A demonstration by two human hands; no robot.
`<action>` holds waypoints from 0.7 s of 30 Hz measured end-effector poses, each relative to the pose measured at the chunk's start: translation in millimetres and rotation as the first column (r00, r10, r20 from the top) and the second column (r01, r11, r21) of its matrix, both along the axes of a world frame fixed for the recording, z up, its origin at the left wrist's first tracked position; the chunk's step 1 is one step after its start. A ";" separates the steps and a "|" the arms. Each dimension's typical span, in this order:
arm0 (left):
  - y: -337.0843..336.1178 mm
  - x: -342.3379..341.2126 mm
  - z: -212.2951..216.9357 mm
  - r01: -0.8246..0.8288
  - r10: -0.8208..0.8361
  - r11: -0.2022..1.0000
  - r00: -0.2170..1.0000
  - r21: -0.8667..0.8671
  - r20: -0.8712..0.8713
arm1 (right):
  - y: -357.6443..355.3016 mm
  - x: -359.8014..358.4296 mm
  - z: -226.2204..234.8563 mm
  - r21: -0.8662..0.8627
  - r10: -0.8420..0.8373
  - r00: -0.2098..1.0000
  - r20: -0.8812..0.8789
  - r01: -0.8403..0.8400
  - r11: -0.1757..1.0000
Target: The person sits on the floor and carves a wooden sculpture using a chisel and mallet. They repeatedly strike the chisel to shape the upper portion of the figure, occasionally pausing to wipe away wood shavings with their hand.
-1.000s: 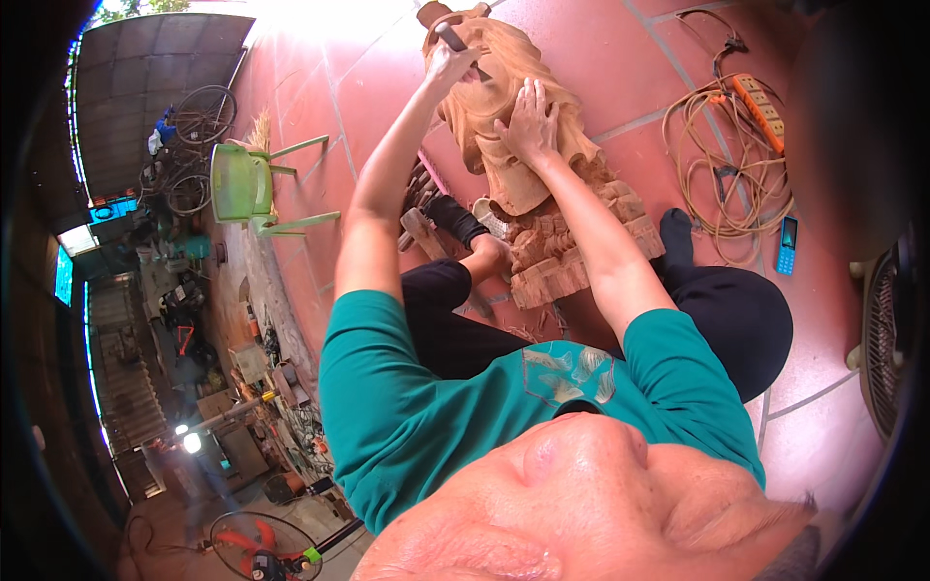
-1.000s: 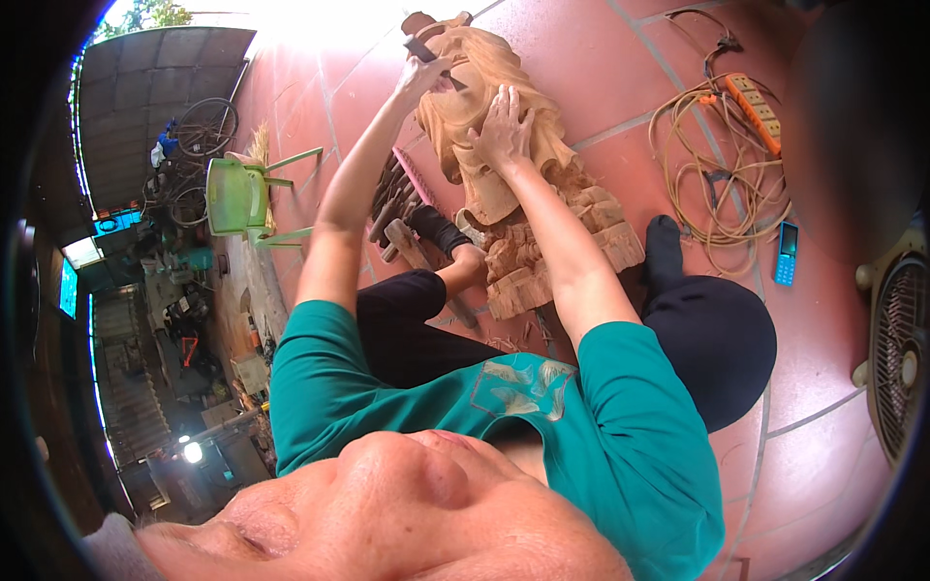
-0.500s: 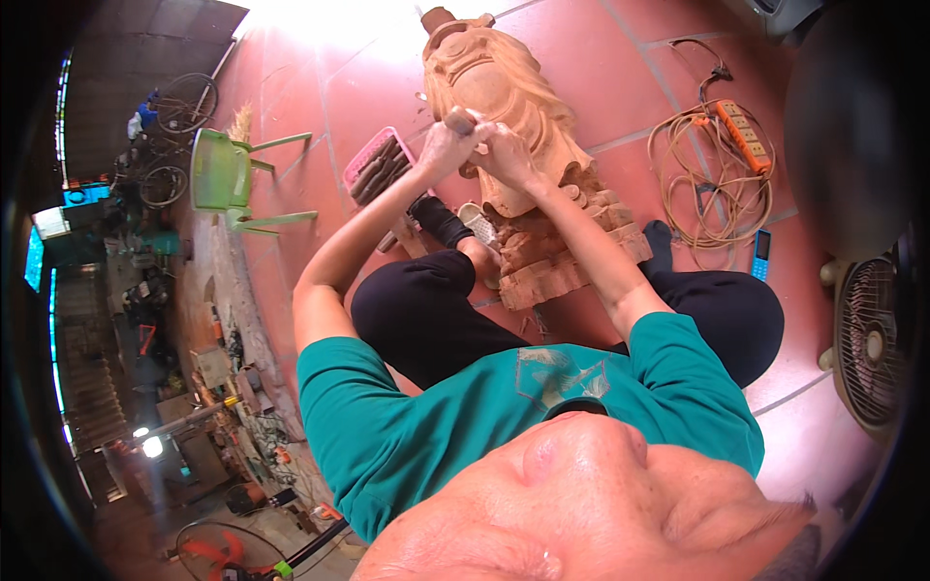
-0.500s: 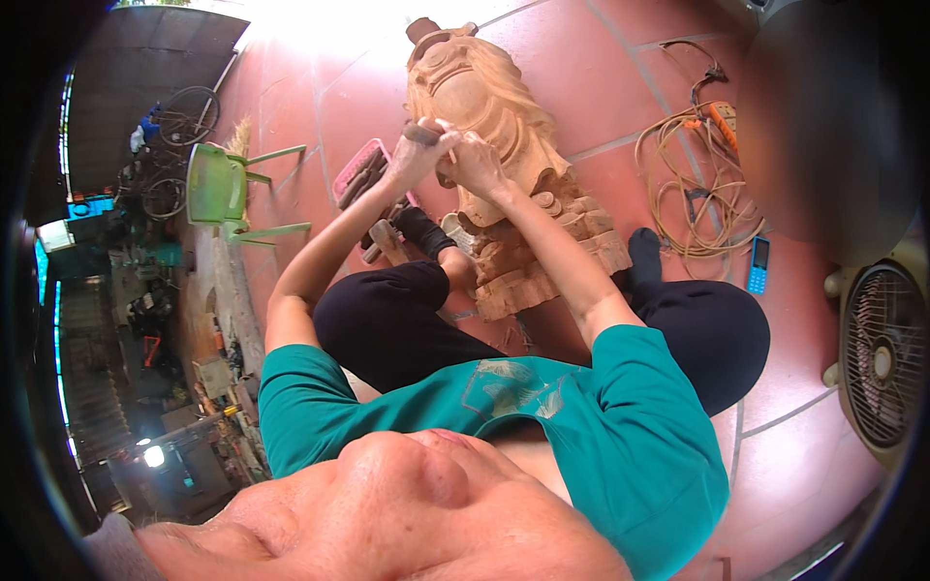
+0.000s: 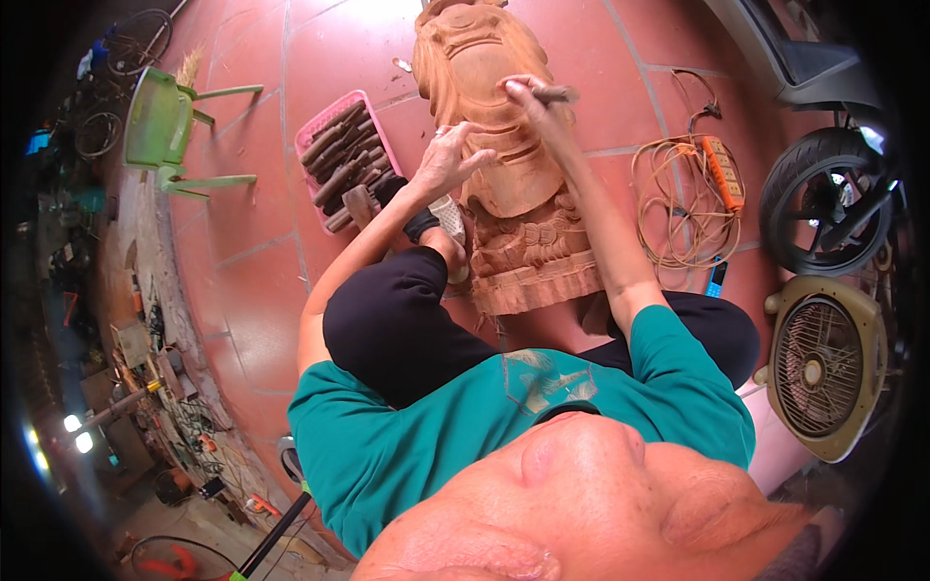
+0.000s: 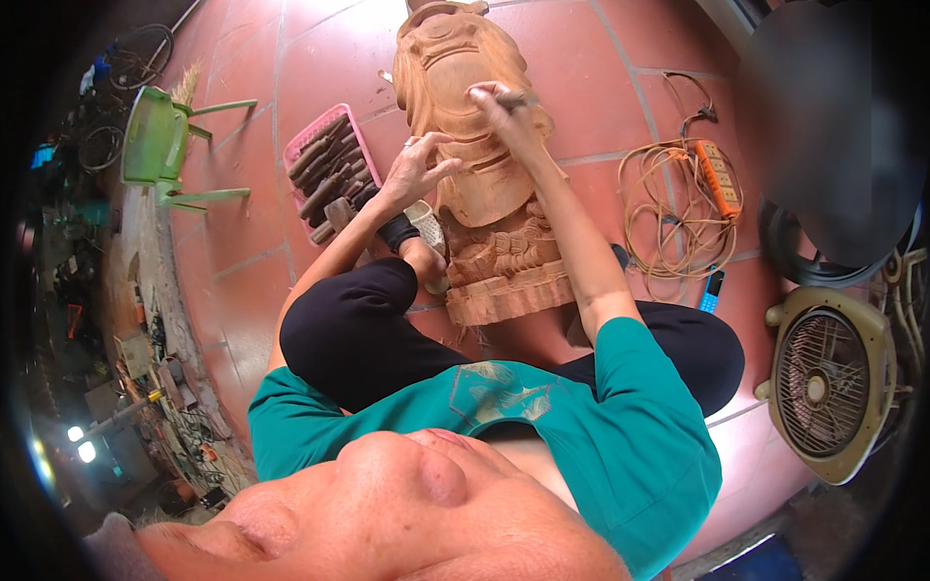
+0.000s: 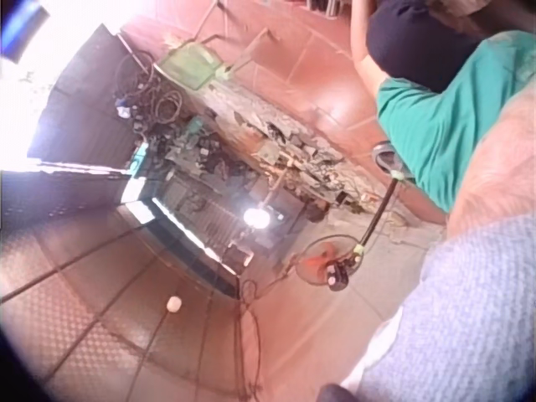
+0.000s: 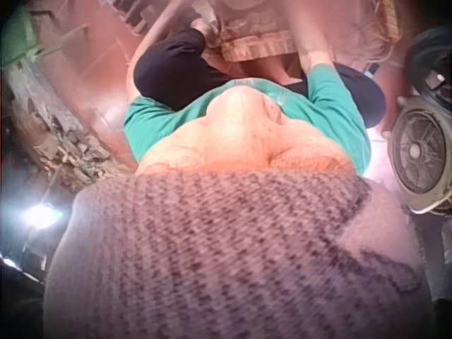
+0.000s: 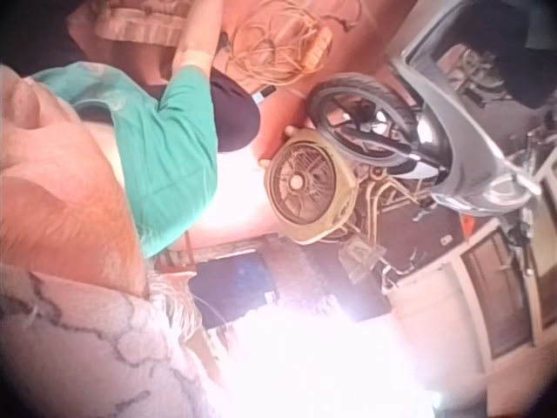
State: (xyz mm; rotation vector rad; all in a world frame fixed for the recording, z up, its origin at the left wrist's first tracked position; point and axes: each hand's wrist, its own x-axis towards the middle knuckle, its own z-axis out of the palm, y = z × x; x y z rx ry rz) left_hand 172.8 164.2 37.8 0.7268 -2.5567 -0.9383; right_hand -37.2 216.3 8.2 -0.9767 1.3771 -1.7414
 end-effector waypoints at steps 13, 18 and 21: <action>10.6 16.2 -48.0 0.080 -0.081 0.994 0.997 0.073 0.012 | -42.8 -55.0 -19.1 0.141 -0.113 0.994 0.002 0.111 0.984; 11.1 14.2 -48.0 0.084 -0.083 0.995 0.996 0.063 -0.010 | -103.7 -77.8 -33.6 0.126 0.012 0.986 -0.166 0.009 0.992; 10.0 17.0 -48.1 0.086 -0.085 0.995 0.996 0.054 -0.023 | -121.1 -78.1 -49.3 0.162 -0.005 0.993 -0.118 0.024 0.986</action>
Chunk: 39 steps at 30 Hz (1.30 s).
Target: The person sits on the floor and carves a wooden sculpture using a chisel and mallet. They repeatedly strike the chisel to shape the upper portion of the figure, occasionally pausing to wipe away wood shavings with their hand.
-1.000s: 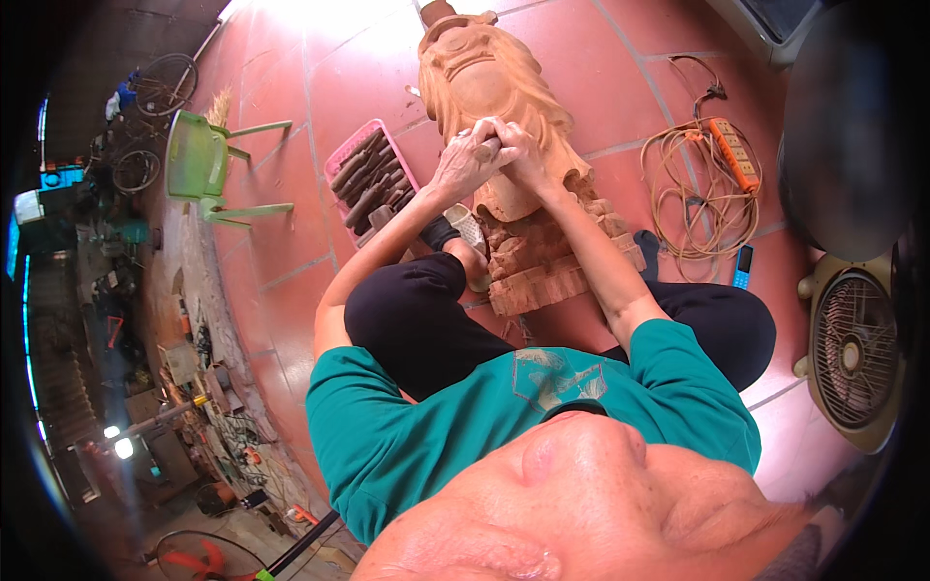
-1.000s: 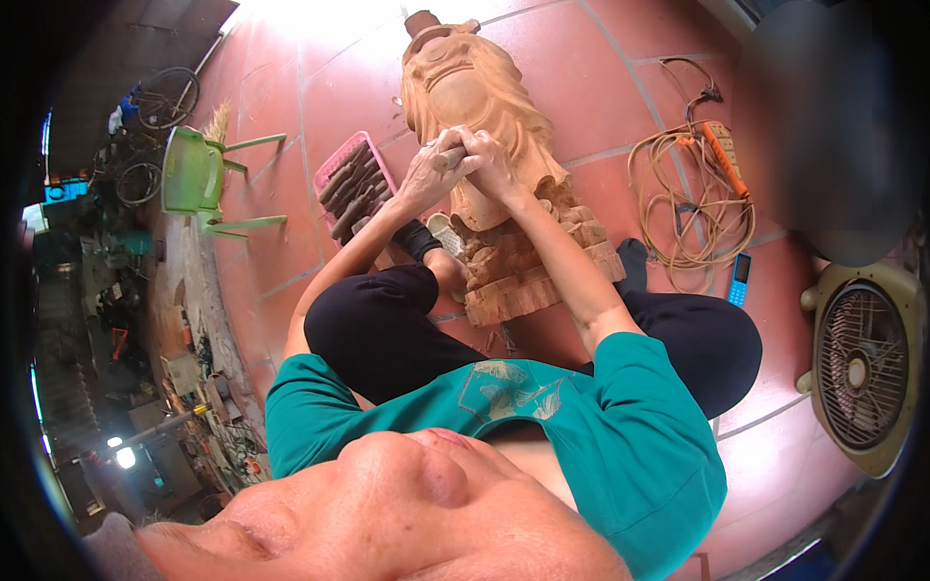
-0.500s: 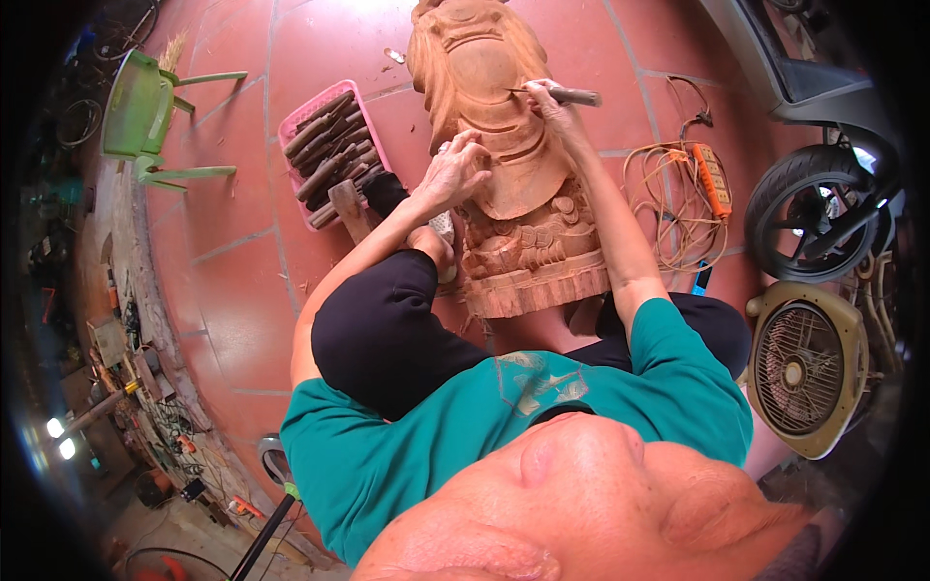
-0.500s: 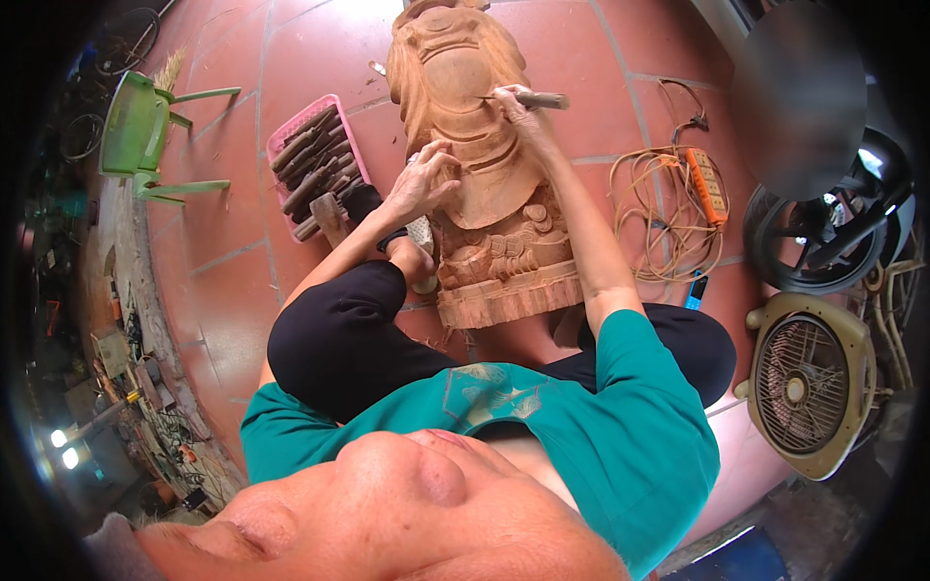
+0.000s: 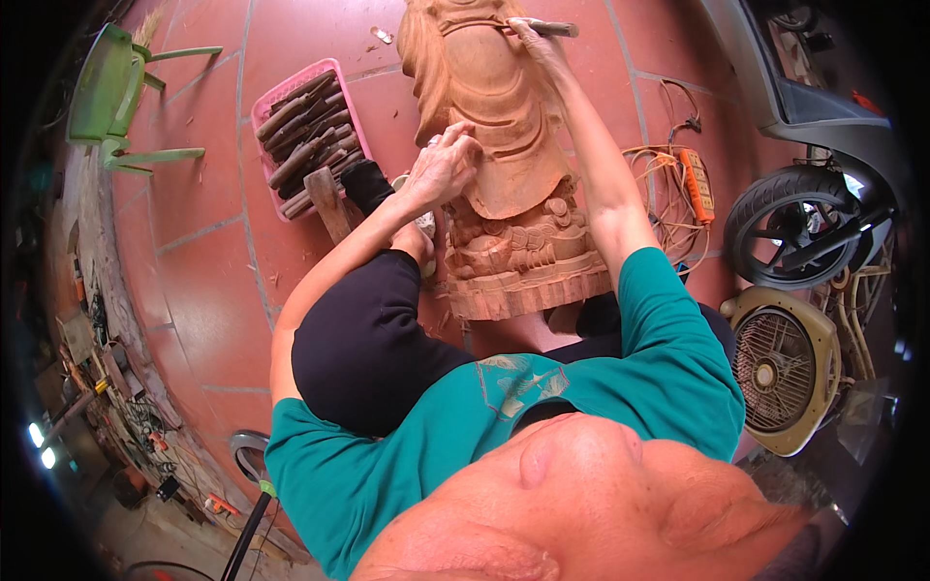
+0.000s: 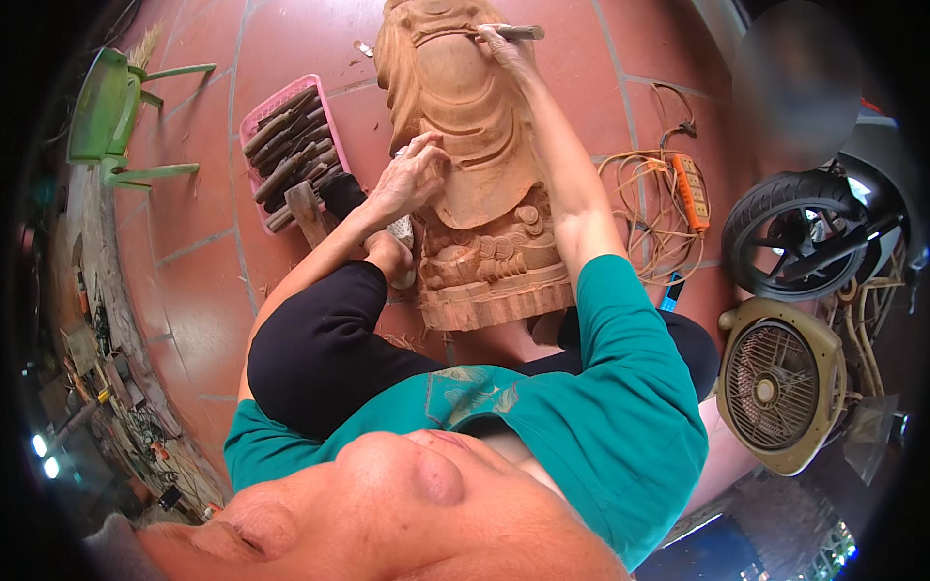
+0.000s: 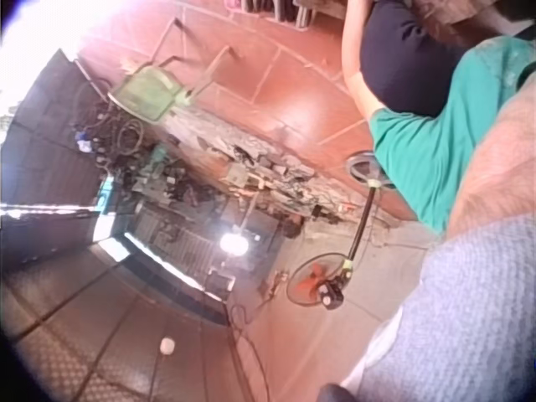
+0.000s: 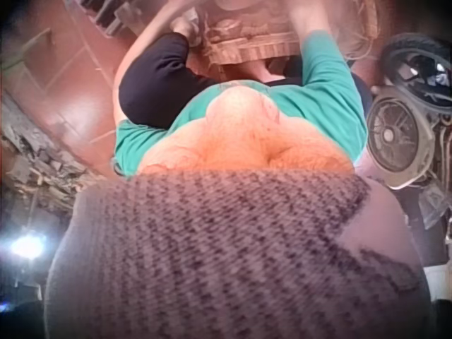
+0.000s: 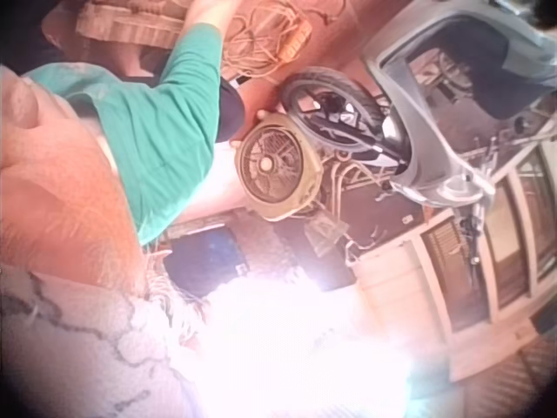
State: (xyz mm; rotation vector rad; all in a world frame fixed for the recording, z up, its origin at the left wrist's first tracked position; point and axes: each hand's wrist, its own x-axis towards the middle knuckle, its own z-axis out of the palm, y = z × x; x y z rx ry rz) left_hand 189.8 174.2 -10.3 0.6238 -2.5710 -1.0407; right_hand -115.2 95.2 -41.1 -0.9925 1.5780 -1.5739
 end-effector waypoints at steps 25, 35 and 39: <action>-3.9 -5.8 -2.9 -0.016 0.013 0.999 0.999 -0.050 -0.051 | 37.1 -8.2 13.7 -0.083 -0.146 0.988 -0.046 0.142 0.986; -3.9 -1.1 -4.5 -0.018 0.017 0.999 1.000 -0.042 -0.025 | 31.6 9.6 9.0 -0.075 -0.068 0.996 -0.062 0.063 0.995; -3.5 -3.8 -3.8 -0.010 0.008 0.999 0.999 -0.050 -0.044 | 55.6 7.1 13.4 -0.096 -0.025 0.981 -0.191 0.006 0.995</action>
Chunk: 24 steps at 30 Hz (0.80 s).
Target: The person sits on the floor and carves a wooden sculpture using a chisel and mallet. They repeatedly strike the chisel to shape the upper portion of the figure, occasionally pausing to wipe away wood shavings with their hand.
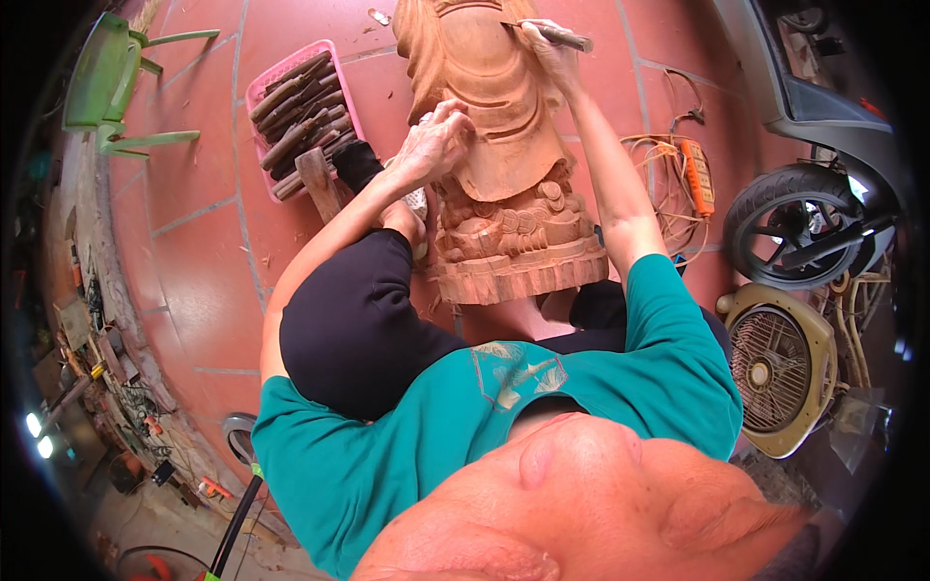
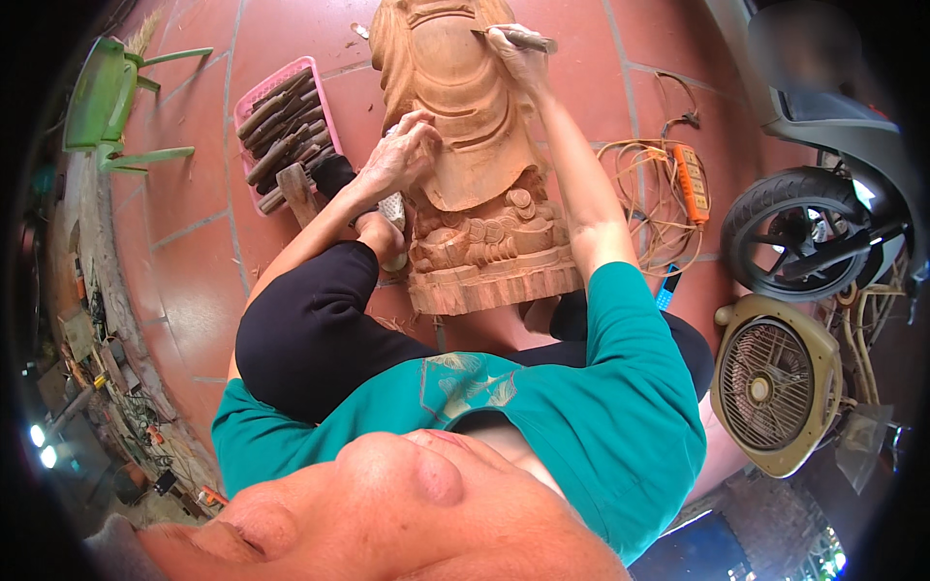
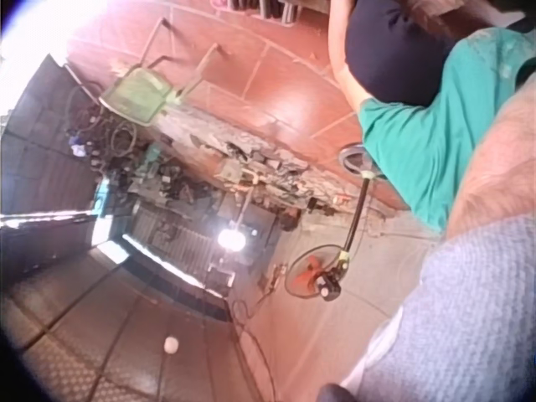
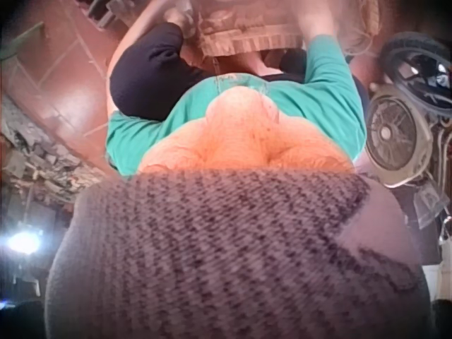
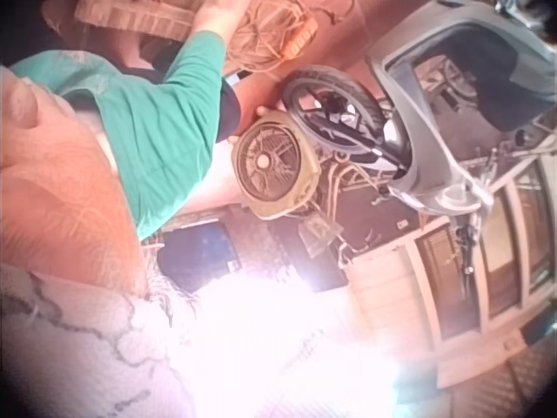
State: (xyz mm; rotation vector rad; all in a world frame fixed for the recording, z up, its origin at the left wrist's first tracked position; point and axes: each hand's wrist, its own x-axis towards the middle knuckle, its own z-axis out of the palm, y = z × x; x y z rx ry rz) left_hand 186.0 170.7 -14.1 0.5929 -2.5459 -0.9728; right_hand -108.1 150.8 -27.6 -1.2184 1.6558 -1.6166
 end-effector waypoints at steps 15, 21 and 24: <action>-3.5 -1.0 2.3 0.001 -0.001 1.000 1.000 0.014 -0.009 | 55.1 10.8 13.4 0.104 0.130 0.992 -0.004 -0.129 0.986; -2.1 -3.4 4.5 0.003 -0.003 1.000 1.000 0.025 -0.007 | 23.4 -1.2 -0.1 0.017 -0.071 0.979 0.189 0.069 0.997; -1.4 -3.3 4.1 0.011 -0.011 0.999 1.000 0.036 -0.007 | 12.1 7.0 -6.3 -0.046 -0.121 0.971 0.208 0.133 0.990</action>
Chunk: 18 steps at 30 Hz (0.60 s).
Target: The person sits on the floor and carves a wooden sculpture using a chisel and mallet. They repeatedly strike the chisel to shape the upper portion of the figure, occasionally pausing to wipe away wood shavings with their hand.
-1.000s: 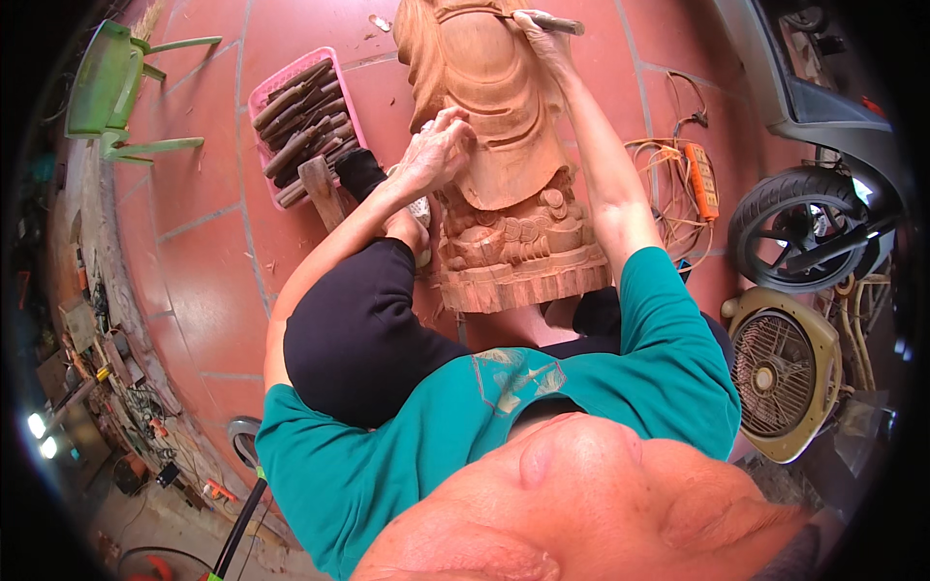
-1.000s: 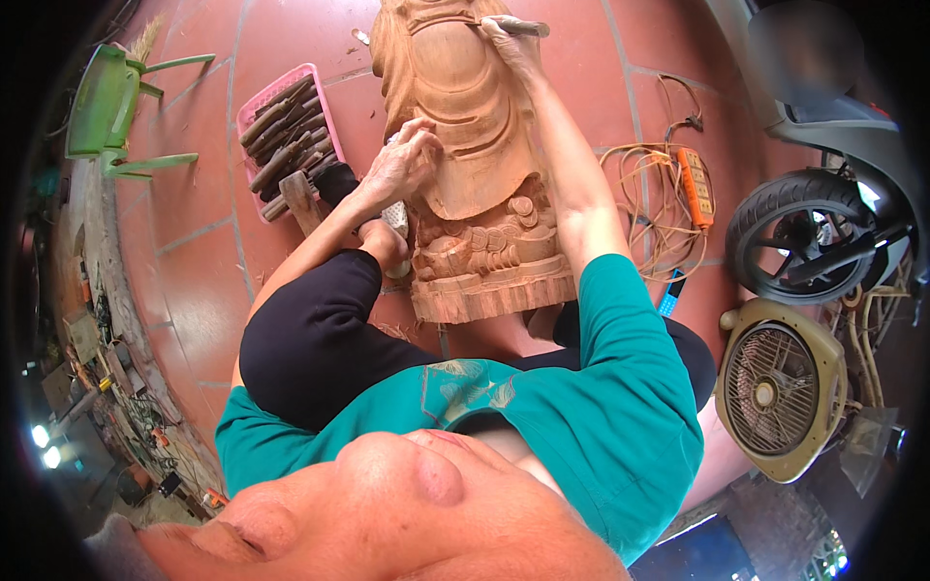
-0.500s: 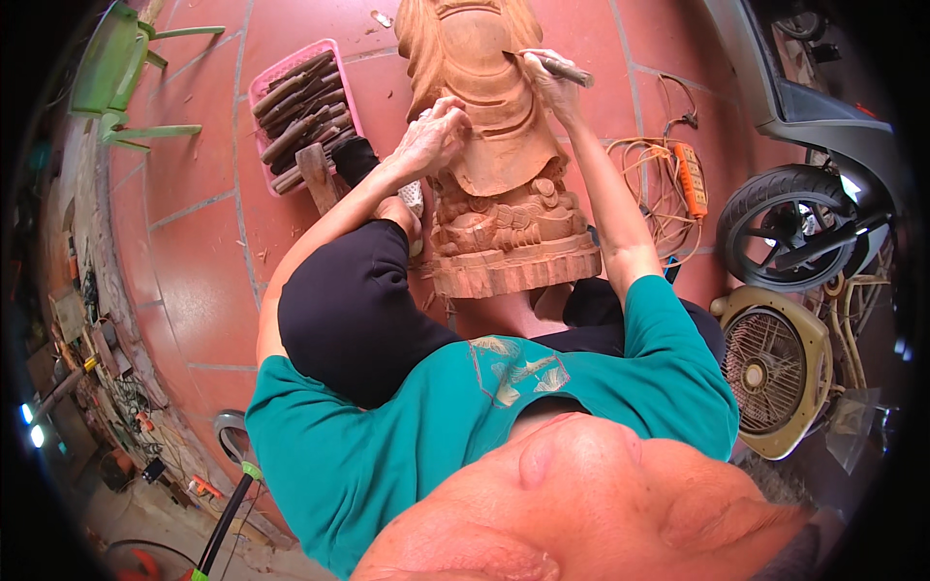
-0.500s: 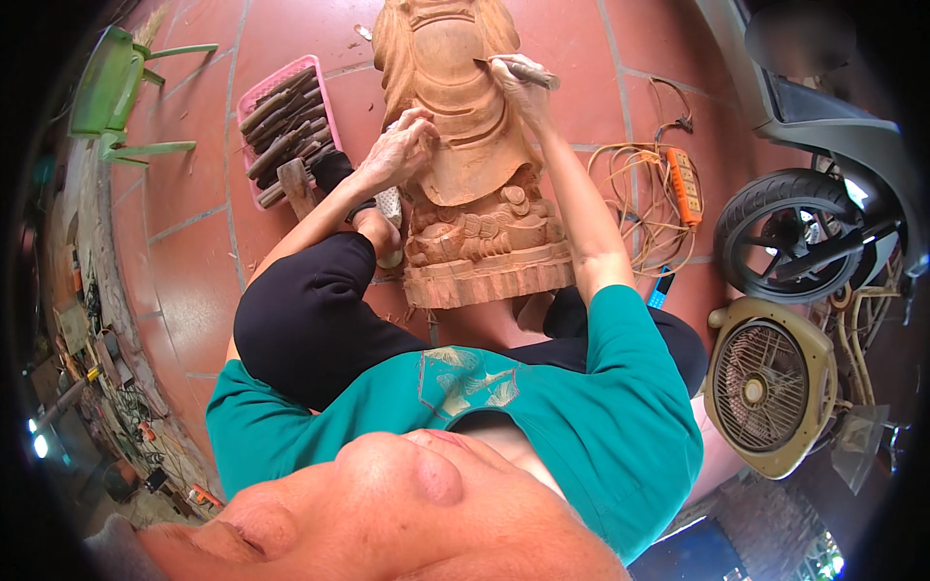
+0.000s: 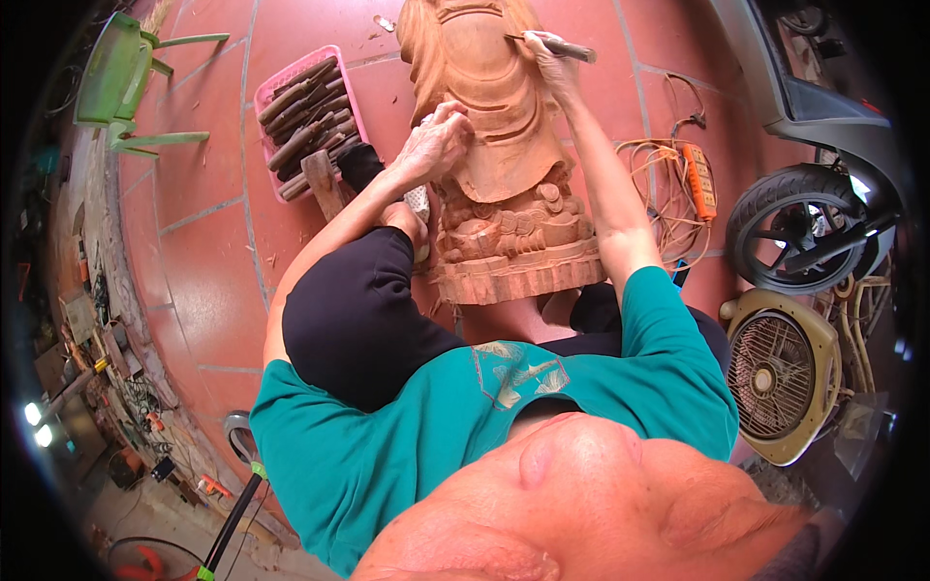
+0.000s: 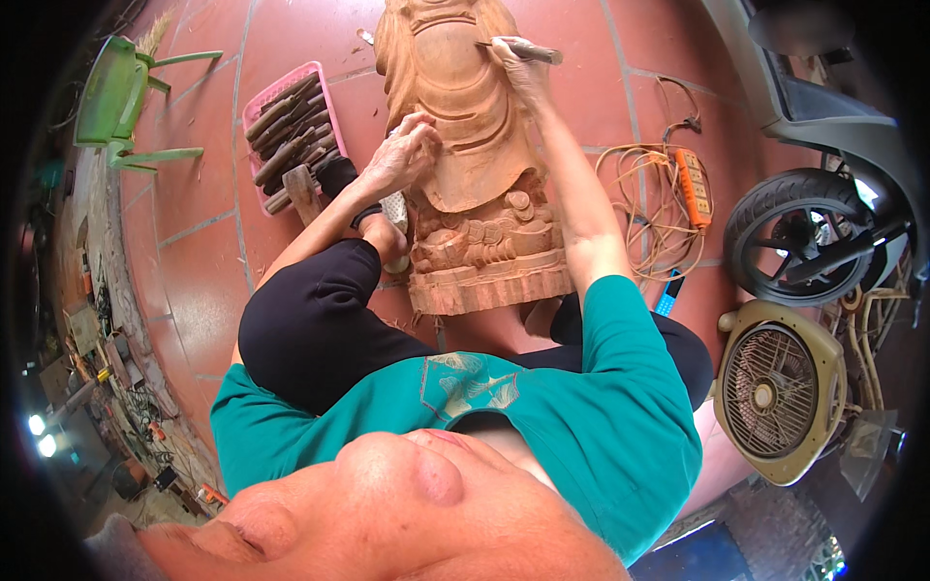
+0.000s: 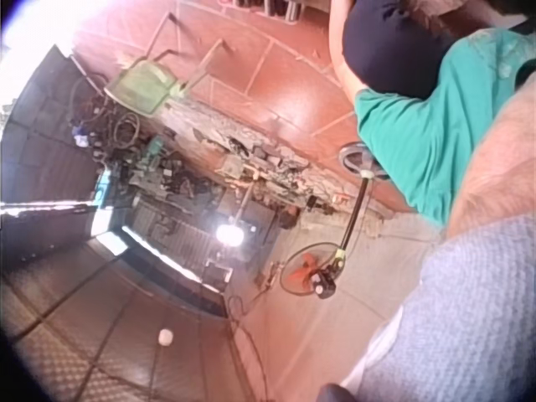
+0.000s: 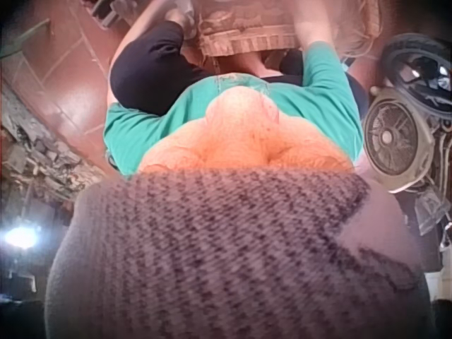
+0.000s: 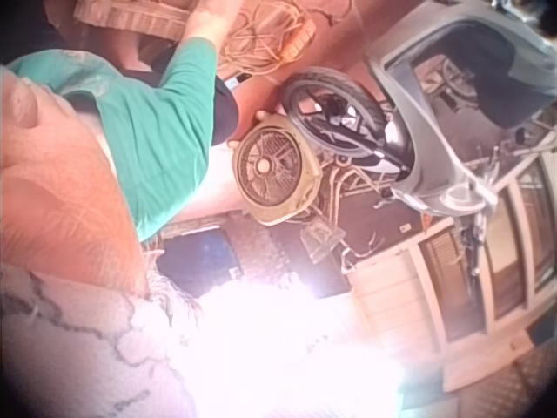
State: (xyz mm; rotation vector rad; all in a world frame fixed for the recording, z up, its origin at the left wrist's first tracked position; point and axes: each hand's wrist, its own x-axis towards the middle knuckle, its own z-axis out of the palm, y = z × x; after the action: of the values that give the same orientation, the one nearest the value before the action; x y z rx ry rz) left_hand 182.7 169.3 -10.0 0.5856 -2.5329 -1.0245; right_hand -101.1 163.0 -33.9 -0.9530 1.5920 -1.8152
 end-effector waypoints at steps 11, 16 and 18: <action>-1.2 -0.1 -2.3 -0.011 0.010 1.000 1.000 0.027 0.011 | 28.1 -0.2 2.7 0.196 0.200 0.976 -0.091 -0.179 0.964; -2.3 0.7 -4.7 -0.016 0.016 1.000 1.000 -0.012 0.006 | 15.1 17.9 18.2 0.078 0.038 0.999 0.038 -0.041 0.996; -2.4 0.8 -5.6 -0.014 0.014 1.000 1.000 -0.028 0.000 | 17.8 21.6 13.5 0.031 0.025 0.993 -0.113 -0.021 0.999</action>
State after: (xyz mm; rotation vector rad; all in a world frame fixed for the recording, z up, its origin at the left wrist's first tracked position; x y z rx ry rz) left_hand 183.5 166.9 -15.6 0.5948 -2.5356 -0.9827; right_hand -79.5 180.8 -20.4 -1.0738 1.6642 -1.7447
